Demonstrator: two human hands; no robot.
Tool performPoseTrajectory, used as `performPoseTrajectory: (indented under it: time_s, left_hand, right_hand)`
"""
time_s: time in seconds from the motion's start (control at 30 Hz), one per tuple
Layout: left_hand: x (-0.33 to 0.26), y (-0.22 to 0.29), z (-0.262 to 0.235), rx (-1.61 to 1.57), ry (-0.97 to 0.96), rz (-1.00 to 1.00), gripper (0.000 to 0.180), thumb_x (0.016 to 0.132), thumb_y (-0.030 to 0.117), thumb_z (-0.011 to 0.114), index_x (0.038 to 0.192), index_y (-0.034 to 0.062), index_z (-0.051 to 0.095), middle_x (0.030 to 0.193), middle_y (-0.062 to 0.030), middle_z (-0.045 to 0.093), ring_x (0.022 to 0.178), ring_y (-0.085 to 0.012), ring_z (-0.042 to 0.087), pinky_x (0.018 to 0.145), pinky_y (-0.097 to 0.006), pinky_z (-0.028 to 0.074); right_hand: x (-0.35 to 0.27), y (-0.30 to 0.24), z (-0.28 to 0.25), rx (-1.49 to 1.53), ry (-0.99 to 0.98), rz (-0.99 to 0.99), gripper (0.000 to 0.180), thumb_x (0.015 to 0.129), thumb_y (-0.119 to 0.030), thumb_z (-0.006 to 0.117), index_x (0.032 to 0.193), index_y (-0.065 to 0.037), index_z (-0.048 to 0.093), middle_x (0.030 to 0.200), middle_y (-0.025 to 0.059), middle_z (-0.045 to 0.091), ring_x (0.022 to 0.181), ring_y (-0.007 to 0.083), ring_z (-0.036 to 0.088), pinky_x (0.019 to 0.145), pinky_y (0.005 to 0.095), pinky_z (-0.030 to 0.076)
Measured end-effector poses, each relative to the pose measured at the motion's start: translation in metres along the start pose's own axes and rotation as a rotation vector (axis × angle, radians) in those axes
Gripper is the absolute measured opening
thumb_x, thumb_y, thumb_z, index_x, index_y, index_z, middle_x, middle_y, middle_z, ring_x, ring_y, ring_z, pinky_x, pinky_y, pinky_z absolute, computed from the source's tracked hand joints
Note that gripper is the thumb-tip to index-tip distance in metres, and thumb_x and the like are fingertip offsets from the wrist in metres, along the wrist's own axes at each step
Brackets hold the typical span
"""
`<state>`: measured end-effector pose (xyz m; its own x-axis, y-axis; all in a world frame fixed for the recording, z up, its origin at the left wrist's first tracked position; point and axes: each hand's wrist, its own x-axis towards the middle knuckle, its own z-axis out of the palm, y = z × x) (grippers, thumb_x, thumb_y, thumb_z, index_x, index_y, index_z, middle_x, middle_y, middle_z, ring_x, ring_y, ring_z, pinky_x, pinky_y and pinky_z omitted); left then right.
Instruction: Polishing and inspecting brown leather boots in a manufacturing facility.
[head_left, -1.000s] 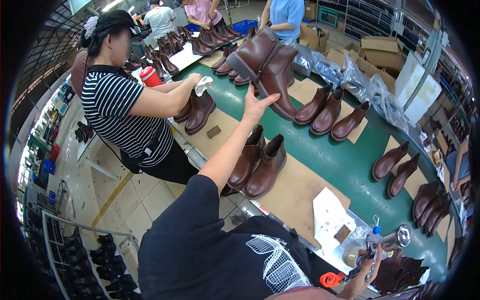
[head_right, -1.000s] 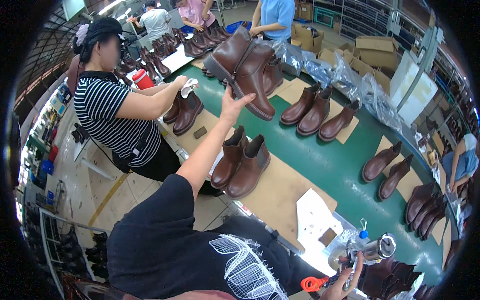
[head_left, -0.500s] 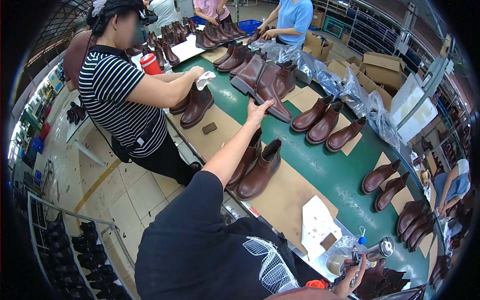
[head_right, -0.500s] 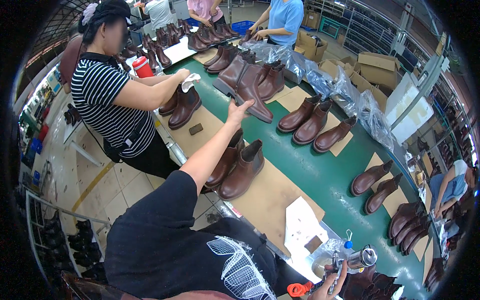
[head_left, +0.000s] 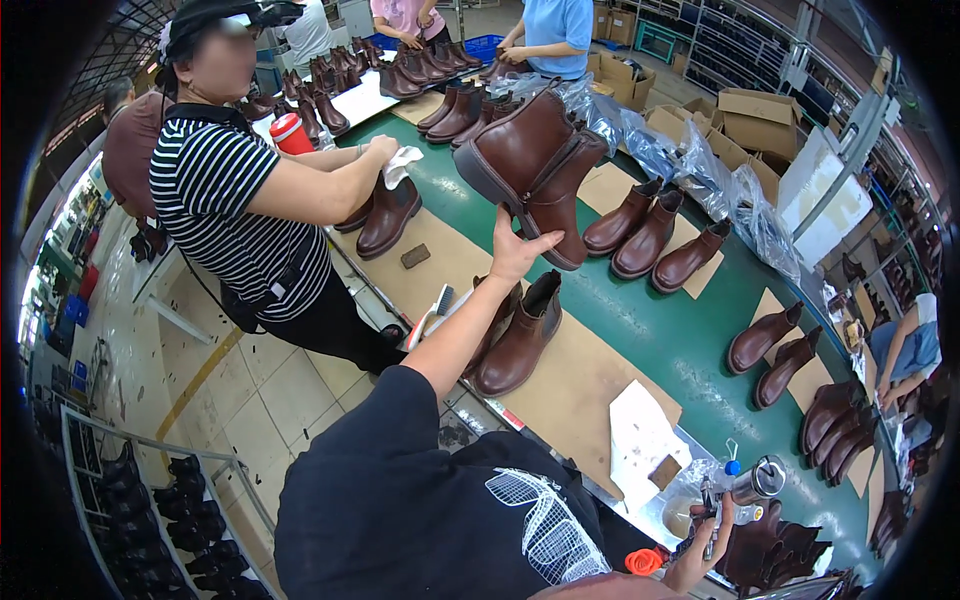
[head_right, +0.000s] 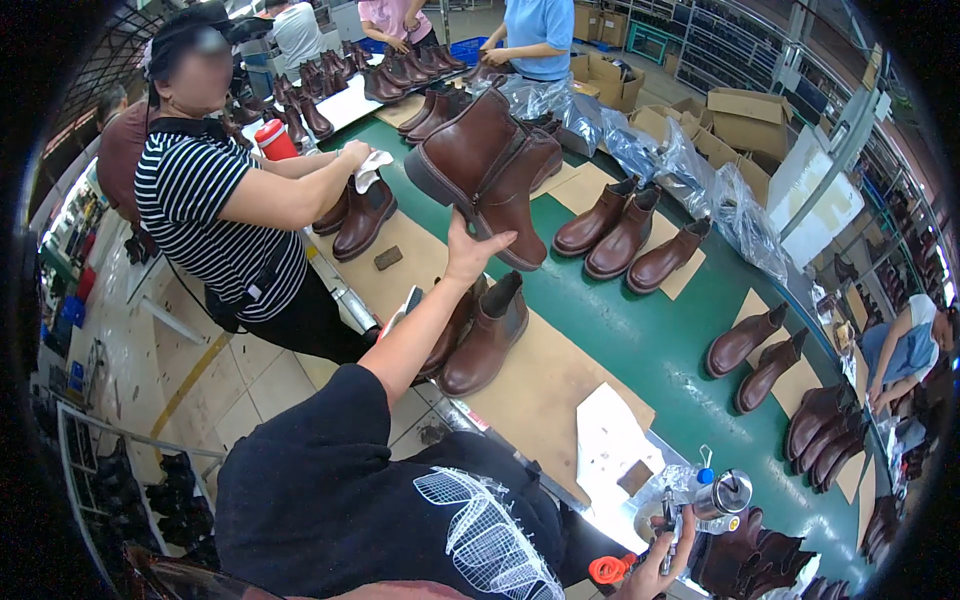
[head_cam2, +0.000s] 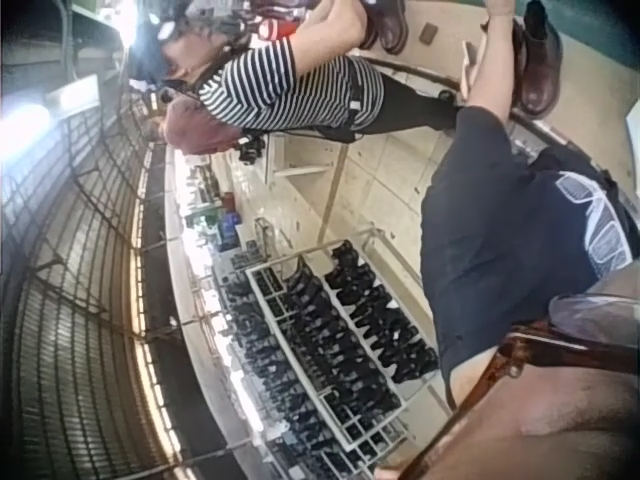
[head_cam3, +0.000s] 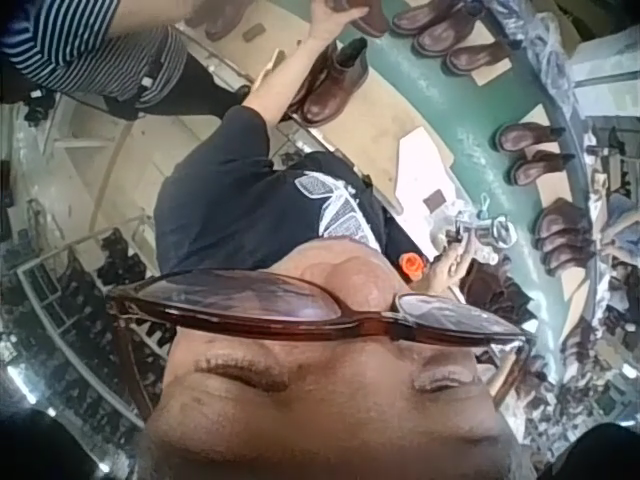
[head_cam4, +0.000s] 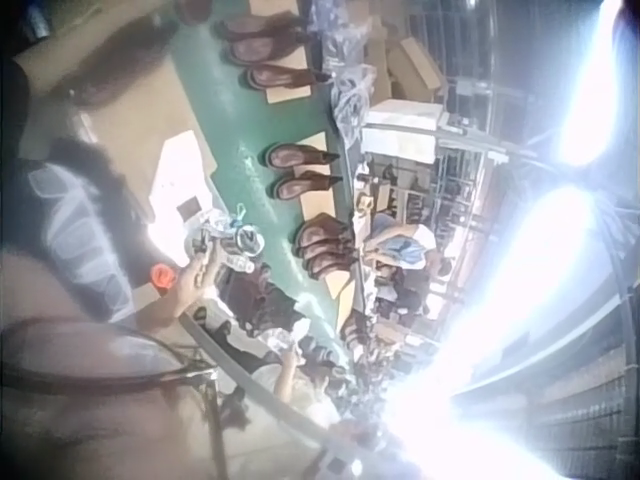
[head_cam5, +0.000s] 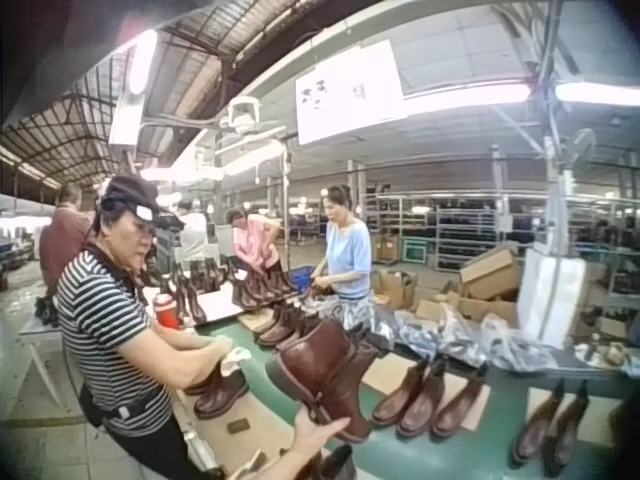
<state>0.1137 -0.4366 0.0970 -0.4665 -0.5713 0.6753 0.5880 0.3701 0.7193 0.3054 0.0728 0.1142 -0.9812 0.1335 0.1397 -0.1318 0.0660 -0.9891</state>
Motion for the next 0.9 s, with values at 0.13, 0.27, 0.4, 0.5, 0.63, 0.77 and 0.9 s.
performPoseTrajectory:
  time_s: [0.13, 0.27, 0.4, 0.5, 0.63, 0.77, 0.9]
  left_hand:
    - [-0.012, 0.021, 0.006, -0.151, -0.041, -0.065, 0.082, 0.067, 0.012, 0.089, 0.131, -0.0017, 0.040, 0.124, -0.0124, 0.053, 0.113, -0.0218, 0.055, 0.095, -0.035, 0.049]
    - [-0.021, 0.025, 0.009, -0.246, -0.090, -0.117, 0.083, 0.069, 0.007, 0.087, 0.134, -0.0013, 0.036, 0.125, -0.0114, 0.049, 0.112, -0.0206, 0.056, 0.092, -0.034, 0.054]
    - [-0.025, 0.034, 0.012, -0.210, -0.123, -0.101, 0.083, 0.069, 0.005, 0.086, 0.135, -0.0009, 0.035, 0.125, -0.0113, 0.048, 0.112, -0.0206, 0.056, 0.090, -0.034, 0.056]
    - [-0.029, 0.042, 0.017, -0.262, -0.144, -0.118, 0.082, 0.069, 0.003, 0.085, 0.134, -0.0008, 0.036, 0.126, -0.0113, 0.047, 0.112, -0.0207, 0.056, 0.090, -0.034, 0.055]
    - [-0.040, 0.046, 0.020, -0.317, -0.164, -0.179, 0.082, 0.069, 0.002, 0.085, 0.134, -0.0007, 0.035, 0.125, -0.0104, 0.048, 0.113, -0.0197, 0.055, 0.093, -0.033, 0.052]
    - [-0.065, 0.052, 0.032, -0.344, -0.237, -0.324, 0.082, 0.069, 0.001, 0.085, 0.134, 0.0006, 0.036, 0.125, -0.0096, 0.050, 0.115, -0.0189, 0.054, 0.097, -0.033, 0.049]
    - [-0.092, 0.071, 0.048, -0.439, -0.353, -0.502, 0.086, 0.069, 0.001, 0.085, 0.137, 0.0005, 0.034, 0.130, -0.0103, 0.049, 0.118, -0.0197, 0.054, 0.099, -0.034, 0.049]
  right_hand:
    - [-0.003, -0.002, 0.000, -0.009, -0.039, 0.002, 0.040, 0.103, -0.015, 0.049, 0.142, -0.002, 0.047, 0.105, 0.0075, 0.064, 0.094, 0.0120, 0.059, 0.089, 0.0275, 0.046]
    - [-0.005, 0.002, -0.001, -0.008, -0.014, 0.009, 0.040, 0.103, -0.014, 0.048, 0.141, -0.003, 0.048, 0.106, 0.0076, 0.064, 0.093, 0.0120, 0.059, 0.087, 0.0272, 0.046]
    - [-0.010, 0.002, -0.001, -0.013, 0.011, -0.013, 0.039, 0.103, -0.012, 0.048, 0.141, -0.003, 0.048, 0.105, 0.0075, 0.064, 0.093, 0.0114, 0.059, 0.085, 0.0269, 0.047]
    - [-0.011, 0.007, -0.005, -0.013, 0.003, -0.005, 0.040, 0.103, -0.012, 0.048, 0.141, -0.002, 0.048, 0.103, 0.0067, 0.065, 0.092, 0.0103, 0.058, 0.084, 0.0261, 0.046]
    - [-0.010, 0.004, -0.009, -0.064, -0.042, -0.025, 0.040, 0.102, -0.012, 0.050, 0.140, -0.002, 0.049, 0.098, 0.0049, 0.065, 0.088, 0.0088, 0.056, 0.083, 0.0248, 0.044]
    - [-0.015, -0.010, -0.003, -0.094, -0.045, -0.077, 0.041, 0.094, 0.002, 0.044, 0.134, 0.007, 0.051, 0.122, 0.0120, 0.060, 0.096, 0.0160, 0.058, 0.088, 0.0294, 0.046]
    - [-0.020, -0.030, 0.003, -0.237, -0.078, -0.141, 0.042, 0.090, 0.002, 0.045, 0.131, 0.007, 0.054, 0.111, 0.0128, 0.063, 0.093, 0.0156, 0.058, 0.083, 0.0278, 0.045]
